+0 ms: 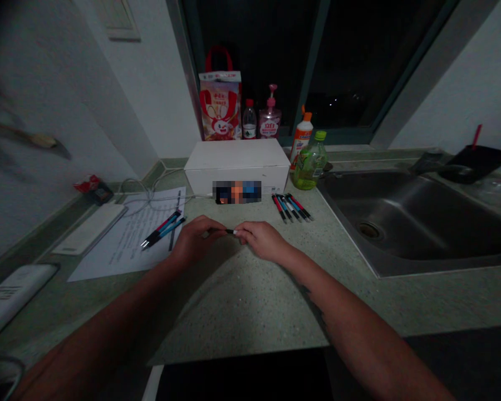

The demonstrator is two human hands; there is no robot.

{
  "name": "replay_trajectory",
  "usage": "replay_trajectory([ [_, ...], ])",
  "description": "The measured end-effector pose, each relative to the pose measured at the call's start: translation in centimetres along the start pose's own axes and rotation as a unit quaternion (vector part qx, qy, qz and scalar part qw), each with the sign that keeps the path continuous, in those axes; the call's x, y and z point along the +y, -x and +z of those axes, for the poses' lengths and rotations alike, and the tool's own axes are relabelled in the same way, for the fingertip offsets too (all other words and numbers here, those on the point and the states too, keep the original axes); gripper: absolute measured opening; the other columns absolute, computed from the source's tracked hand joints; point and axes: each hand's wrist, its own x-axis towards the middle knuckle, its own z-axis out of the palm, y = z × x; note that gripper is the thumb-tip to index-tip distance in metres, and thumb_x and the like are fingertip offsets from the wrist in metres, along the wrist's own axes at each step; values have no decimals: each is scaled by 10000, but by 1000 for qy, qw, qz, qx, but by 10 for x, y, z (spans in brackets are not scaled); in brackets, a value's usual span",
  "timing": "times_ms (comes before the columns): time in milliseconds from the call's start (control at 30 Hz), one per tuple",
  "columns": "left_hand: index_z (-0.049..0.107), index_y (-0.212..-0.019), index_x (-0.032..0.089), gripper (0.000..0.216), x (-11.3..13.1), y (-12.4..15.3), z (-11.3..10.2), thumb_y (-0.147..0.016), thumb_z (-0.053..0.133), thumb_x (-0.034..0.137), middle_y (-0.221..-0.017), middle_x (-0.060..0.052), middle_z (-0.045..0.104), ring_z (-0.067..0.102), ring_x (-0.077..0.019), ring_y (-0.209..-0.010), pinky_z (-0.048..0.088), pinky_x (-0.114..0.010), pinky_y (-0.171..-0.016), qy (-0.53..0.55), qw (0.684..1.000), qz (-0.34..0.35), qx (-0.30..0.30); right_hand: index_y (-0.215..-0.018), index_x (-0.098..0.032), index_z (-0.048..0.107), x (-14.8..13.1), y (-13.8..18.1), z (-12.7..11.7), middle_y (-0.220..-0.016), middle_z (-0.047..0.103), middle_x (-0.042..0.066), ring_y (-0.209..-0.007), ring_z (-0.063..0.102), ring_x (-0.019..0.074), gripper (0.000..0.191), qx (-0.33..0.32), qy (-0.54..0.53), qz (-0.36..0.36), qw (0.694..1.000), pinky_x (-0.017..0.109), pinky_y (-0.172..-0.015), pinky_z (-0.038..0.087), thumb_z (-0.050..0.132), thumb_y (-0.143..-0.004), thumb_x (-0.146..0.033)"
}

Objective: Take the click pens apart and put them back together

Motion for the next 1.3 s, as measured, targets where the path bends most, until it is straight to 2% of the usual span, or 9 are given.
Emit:
replay_trajectory([
  [100, 781, -891, 224, 32, 0, 0, 1, -881, 754, 209, -837, -27, 750, 679, -199, -814, 529, -326, -765, -7, 1000, -13, 21, -935, -186, 764, 5, -3, -4, -750, 736, 17, -710, 666, 164, 197, 30, -56, 16, 998, 281, -705, 480, 620, -979, -313],
  [200, 739, -874, 216, 10, 4, -1, 2, -873, 747, 208, -843, -13, 731, 666, -186, -797, 526, -316, -775, 12, 997, -57, 41, -921, -187, 732, 13, -7, -11, -756, 733, 26, -619, 654, 161, 266, 112, -153, 53, 980, 272, -567, 474, 713, -887, -450],
  [267, 702, -861, 211, 29, 10, 0, 3, -874, 728, 211, -816, 1, 710, 654, -174, -778, 517, -305, -767, 52, 995, -81, 13, -950, -197, 703, 16, -9, -13, -734, 723, 19, -606, 678, 176, 363, 160, -233, 75, 956, 266, -507, 485, 764, -825, -532],
  [367, 658, -852, 202, 55, 21, 4, 8, -866, 709, 218, -770, 15, 677, 630, -158, -739, 500, -285, -728, 148, 980, -103, -88, -1066, -217, 690, 16, -12, -10, -698, 709, -9, -658, 724, 201, 488, 198, -306, 75, 928, 266, -508, 539, 834, -753, -563],
  [500, 626, -823, 193, 86, 31, 10, 16, -848, 701, 225, -755, 16, 647, 599, -151, -721, 486, -281, -709, 207, 959, -122, -150, -1235, -226, 683, 12, -13, 1, -775, 760, 10, -684, 744, 202, 600, 188, -350, 76, 915, 274, -522, 579, 848, -750, -538],
  [667, 609, -810, 200, 110, 31, 11, 21, -837, 707, 243, -762, 13, 659, 611, -157, -722, 489, -289, -713, 210, 955, -147, -152, -1266, -202, 715, 11, -12, 4, -821, 777, 39, -659, 743, 190, 577, 177, -359, 78, 913, 291, -541, 606, 832, -783, -494],
  [800, 612, -814, 205, 103, 32, 10, 19, -836, 705, 243, -780, 6, 676, 628, -168, -745, 505, -300, -728, 199, 956, -151, -150, -1404, -216, 659, 12, -12, 3, -842, 784, 36, -659, 739, 189, 677, 187, -355, 74, 913, 295, -527, 608, 827, -800, -472],
  [933, 619, -803, 198, 90, 34, 10, 18, -830, 702, 220, -756, 10, 663, 616, -164, -726, 501, -297, -721, 192, 955, -153, -166, -1356, -205, 702, 13, -11, 5, -837, 785, 41, -675, 738, 185, 610, 171, -354, 80, 916, 285, -533, 606, 821, -813, -456],
  [1300, 625, -814, 193, 99, 26, 12, 22, -837, 717, 223, -743, 20, 655, 594, -153, -698, 474, -280, -688, 190, 962, -136, -144, -1440, -216, 646, 8, -11, 3, -799, 766, 31, -705, 741, 204, 715, 184, -343, 57, 919, 284, -536, 586, 806, -814, -522],
])
